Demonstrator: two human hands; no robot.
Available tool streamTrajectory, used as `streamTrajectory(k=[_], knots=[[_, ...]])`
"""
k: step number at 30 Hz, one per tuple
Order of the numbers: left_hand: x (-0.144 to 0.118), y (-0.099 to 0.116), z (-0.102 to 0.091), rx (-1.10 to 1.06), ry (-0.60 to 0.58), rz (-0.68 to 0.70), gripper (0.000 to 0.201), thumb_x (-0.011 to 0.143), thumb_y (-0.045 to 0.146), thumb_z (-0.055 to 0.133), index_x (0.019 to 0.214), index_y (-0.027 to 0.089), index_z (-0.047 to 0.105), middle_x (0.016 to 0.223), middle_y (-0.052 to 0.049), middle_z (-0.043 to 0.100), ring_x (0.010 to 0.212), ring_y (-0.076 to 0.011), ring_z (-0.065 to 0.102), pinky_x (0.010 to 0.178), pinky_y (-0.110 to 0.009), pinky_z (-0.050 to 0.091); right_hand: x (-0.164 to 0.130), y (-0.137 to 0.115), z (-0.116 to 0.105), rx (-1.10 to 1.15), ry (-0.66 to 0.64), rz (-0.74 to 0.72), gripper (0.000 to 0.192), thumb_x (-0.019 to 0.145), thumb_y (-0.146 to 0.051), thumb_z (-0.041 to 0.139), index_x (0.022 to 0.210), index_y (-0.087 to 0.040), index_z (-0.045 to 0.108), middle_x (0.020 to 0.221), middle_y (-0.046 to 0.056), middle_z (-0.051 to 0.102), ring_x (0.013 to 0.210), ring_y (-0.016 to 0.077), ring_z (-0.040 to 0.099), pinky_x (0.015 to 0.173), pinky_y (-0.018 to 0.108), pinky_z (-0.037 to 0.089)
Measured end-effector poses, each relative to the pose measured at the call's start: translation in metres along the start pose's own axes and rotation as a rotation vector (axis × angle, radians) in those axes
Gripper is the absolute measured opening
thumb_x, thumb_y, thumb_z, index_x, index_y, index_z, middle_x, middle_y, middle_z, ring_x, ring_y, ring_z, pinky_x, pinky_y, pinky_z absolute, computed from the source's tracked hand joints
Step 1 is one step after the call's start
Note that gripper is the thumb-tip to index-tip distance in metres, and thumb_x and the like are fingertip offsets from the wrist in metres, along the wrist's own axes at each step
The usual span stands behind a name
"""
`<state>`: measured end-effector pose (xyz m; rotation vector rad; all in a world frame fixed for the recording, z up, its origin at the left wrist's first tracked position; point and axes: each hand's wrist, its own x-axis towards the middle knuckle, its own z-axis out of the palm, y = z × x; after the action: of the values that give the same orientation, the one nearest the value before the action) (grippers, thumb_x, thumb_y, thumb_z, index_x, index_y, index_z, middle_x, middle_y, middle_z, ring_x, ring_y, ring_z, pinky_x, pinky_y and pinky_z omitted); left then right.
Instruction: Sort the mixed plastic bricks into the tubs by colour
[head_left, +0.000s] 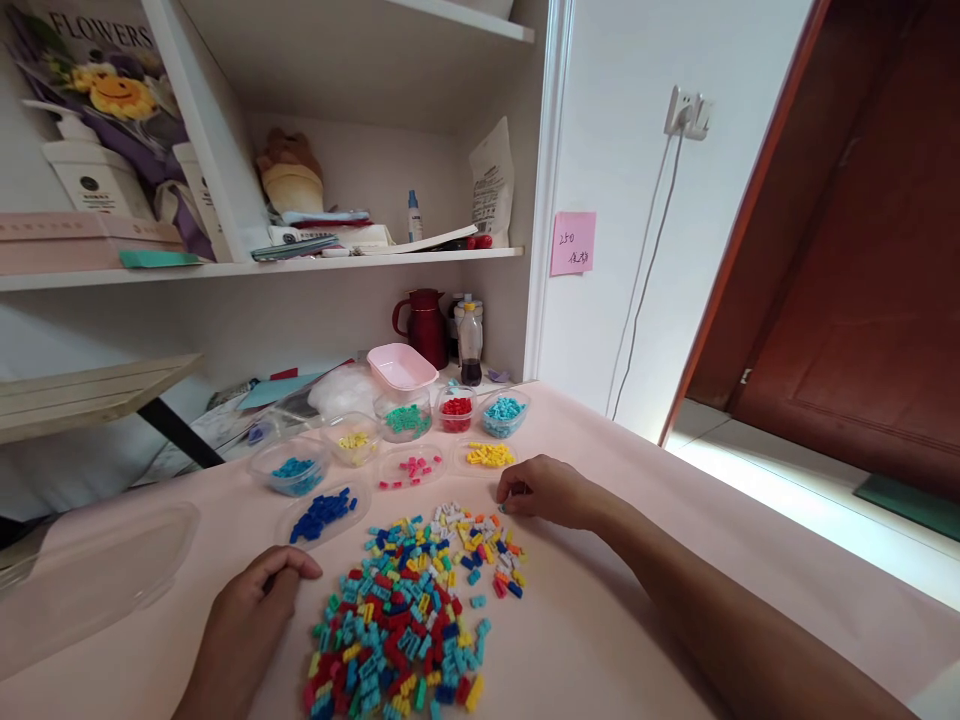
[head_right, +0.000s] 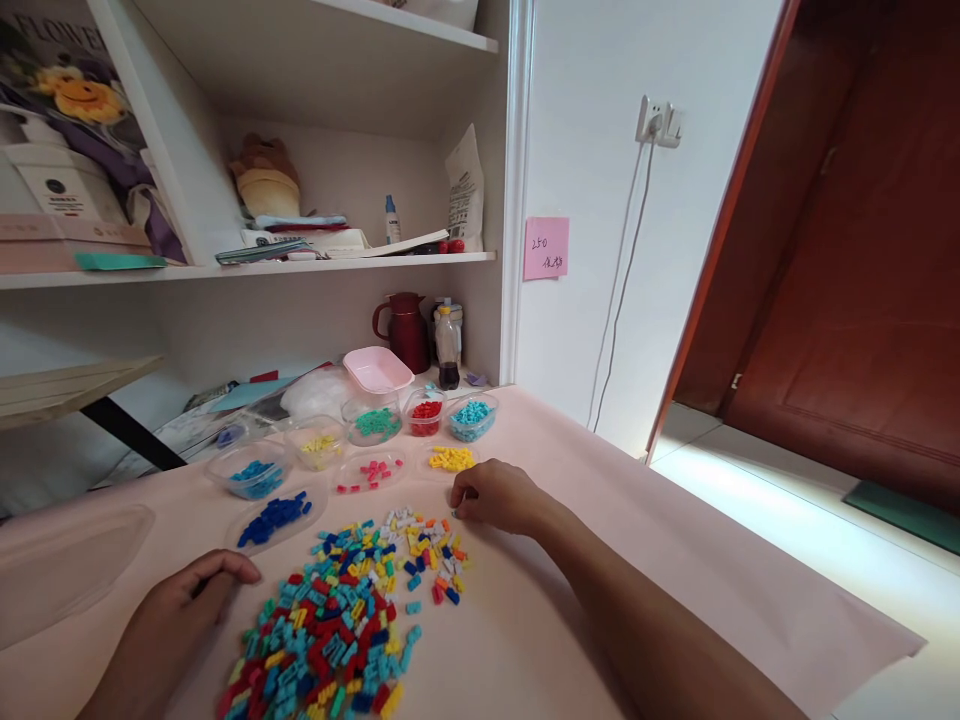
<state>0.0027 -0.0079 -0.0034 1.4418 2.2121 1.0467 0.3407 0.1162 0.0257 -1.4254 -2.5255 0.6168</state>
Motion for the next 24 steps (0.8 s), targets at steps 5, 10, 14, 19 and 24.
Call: streamTrajectory(k=[5,10,14,19,24], knots=[[-0.002,0.003,0.001,-0.027,0.010,-0.004,0.022,0.066,0.034,0.045,0.068,0.023,0.065,0.056,0.002,0.059,0.053,-0.0174,0.052,0.052,-0.024,0.038,-0.002,0.002,0.000,-0.005,0.004,-0.045,0.031,0.071,-0.017,0.059,0.097,-0.030,0.071,0.085,-0.003,0.070,0.074,0.0150,0.060,0.061,0.024,0.038],[0.000,-0.002,0.002,-0.062,0.003,0.010,0.022,0.066,0.036,0.047,0.067,0.023,0.064,0.063,0.002,0.063,0.055,-0.0171,0.053,0.055,-0.024,0.041,0.000,0.000,0.002,-0.056,0.040,-0.035,0.033,0.070,-0.018,0.060,0.099,-0.031,0.071,0.088,-0.002,0.070,0.076,0.0161,0.061,0.061,0.024,0.037],[0.002,-0.008,0.004,-0.092,0.007,0.021,0.021,0.066,0.038,0.048,0.066,0.023,0.064,0.054,0.004,0.057,0.052,-0.0172,0.050,0.051,-0.024,0.038,0.001,-0.001,0.003,-0.076,0.038,-0.033,0.027,0.071,-0.020,0.062,0.094,-0.031,0.072,0.088,-0.002,0.071,0.078,0.0172,0.060,0.060,0.024,0.037],[0.002,-0.010,0.005,-0.089,0.019,0.041,0.022,0.067,0.036,0.046,0.065,0.024,0.064,0.061,0.004,0.062,0.053,-0.0164,0.051,0.055,-0.024,0.041,0.002,-0.002,0.007,-0.074,0.062,-0.024,0.017,0.070,-0.022,0.063,0.084,-0.027,0.071,0.086,-0.002,0.070,0.076,0.0164,0.060,0.060,0.024,0.037],[0.000,-0.001,0.001,-0.071,0.021,0.048,0.021,0.063,0.035,0.046,0.061,0.024,0.063,0.067,0.001,0.067,0.062,-0.0196,0.057,0.057,-0.025,0.042,0.005,-0.003,0.011,-0.023,0.076,0.017,0.013,0.069,-0.020,0.063,0.079,-0.025,0.070,0.087,-0.001,0.070,0.077,0.0169,0.060,0.060,0.024,0.036]])
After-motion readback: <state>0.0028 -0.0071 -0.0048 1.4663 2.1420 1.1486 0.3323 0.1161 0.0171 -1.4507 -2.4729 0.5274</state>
